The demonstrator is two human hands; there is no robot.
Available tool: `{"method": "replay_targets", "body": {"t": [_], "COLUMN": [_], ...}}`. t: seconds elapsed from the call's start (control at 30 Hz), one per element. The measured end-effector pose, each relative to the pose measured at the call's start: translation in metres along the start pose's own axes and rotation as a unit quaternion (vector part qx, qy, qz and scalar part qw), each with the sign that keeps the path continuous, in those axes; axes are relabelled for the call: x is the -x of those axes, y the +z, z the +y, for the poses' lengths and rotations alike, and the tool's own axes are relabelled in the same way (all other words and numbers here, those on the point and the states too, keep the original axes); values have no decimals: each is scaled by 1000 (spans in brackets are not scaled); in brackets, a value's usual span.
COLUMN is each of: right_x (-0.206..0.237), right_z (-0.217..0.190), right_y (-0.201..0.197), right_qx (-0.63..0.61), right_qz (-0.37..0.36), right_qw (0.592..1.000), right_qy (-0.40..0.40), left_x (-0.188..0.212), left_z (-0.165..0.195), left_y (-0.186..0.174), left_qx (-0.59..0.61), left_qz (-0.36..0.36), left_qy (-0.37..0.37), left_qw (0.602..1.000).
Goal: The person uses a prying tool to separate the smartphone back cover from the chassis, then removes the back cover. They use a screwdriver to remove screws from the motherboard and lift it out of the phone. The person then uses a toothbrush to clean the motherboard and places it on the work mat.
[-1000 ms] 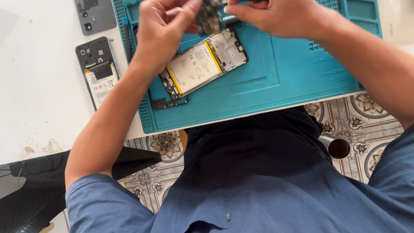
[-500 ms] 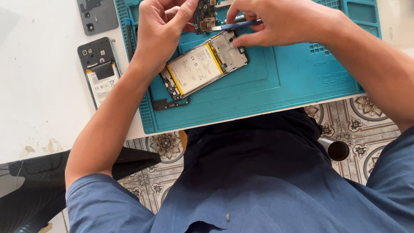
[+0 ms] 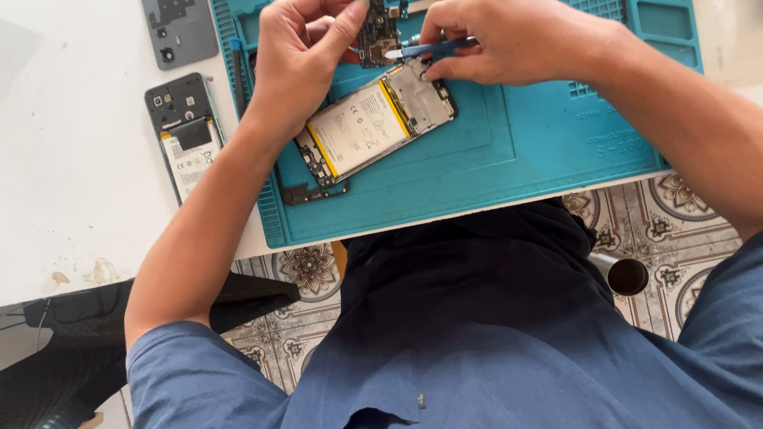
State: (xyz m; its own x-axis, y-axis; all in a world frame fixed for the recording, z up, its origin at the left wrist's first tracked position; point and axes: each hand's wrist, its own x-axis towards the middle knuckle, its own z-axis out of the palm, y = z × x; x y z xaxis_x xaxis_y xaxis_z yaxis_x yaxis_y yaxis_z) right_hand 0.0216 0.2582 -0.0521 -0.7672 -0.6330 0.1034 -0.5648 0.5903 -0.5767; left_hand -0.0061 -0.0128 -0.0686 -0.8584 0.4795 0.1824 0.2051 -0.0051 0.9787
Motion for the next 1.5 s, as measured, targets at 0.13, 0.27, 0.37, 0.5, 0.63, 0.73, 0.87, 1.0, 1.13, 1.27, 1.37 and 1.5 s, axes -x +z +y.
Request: {"method": "replay_targets", "body": {"t": [0.13, 0.27, 0.37, 0.5, 0.63, 0.73, 0.87, 1.0, 1.13, 1.27, 1.37, 1.5], "right_x": [0, -1, -2, -1, -1, -1, 0, 5, 7, 5, 4, 2], "right_z": [-2, -6, -8, -8, -5, -5, -3, 0, 2, 1, -2, -4], "right_y": [0, 0, 0, 1, 2, 4, 3, -5, -13, -13, -8, -3], "right_qx": [-3, 0, 10, -3, 26, 53, 76, 86, 75, 56, 51, 14], "right_qz": [6, 3, 2, 10, 38, 31, 4, 16, 3, -39, -30, 14], "right_qw": [1000, 1000, 1000, 999, 992, 996, 997, 996, 997, 996, 996, 998], "right_qy": [13, 5, 10, -35, -114, -71, -10, -14, 21, 65, 61, -65], "left_x": [0, 1, 2, 3, 2, 2, 3, 2, 3, 2, 3, 2], "left_z": [-2, -3, -4, -4, -4, -5, -3, -2, -2, -5, -6, -5], "left_y": [0, -2, -4, -4, -5, -4, -4, -4, -7, -8, -7, -7], "left_qx": [12, 8, -3, 2, 1, -5, -8, 3, 18, 19, 29, 20], "left_qz": [8, -4, -4, 1, -8, 2, 1, -2, -1, 1, 1, 2], "left_qy": [-1, 8, 7, -2, 6, 5, 1, -6, -15, -10, -14, -7], "left_qw": [1000, 1000, 1000, 1000, 1000, 1000, 1000, 1000, 1000, 1000, 999, 1000]}}
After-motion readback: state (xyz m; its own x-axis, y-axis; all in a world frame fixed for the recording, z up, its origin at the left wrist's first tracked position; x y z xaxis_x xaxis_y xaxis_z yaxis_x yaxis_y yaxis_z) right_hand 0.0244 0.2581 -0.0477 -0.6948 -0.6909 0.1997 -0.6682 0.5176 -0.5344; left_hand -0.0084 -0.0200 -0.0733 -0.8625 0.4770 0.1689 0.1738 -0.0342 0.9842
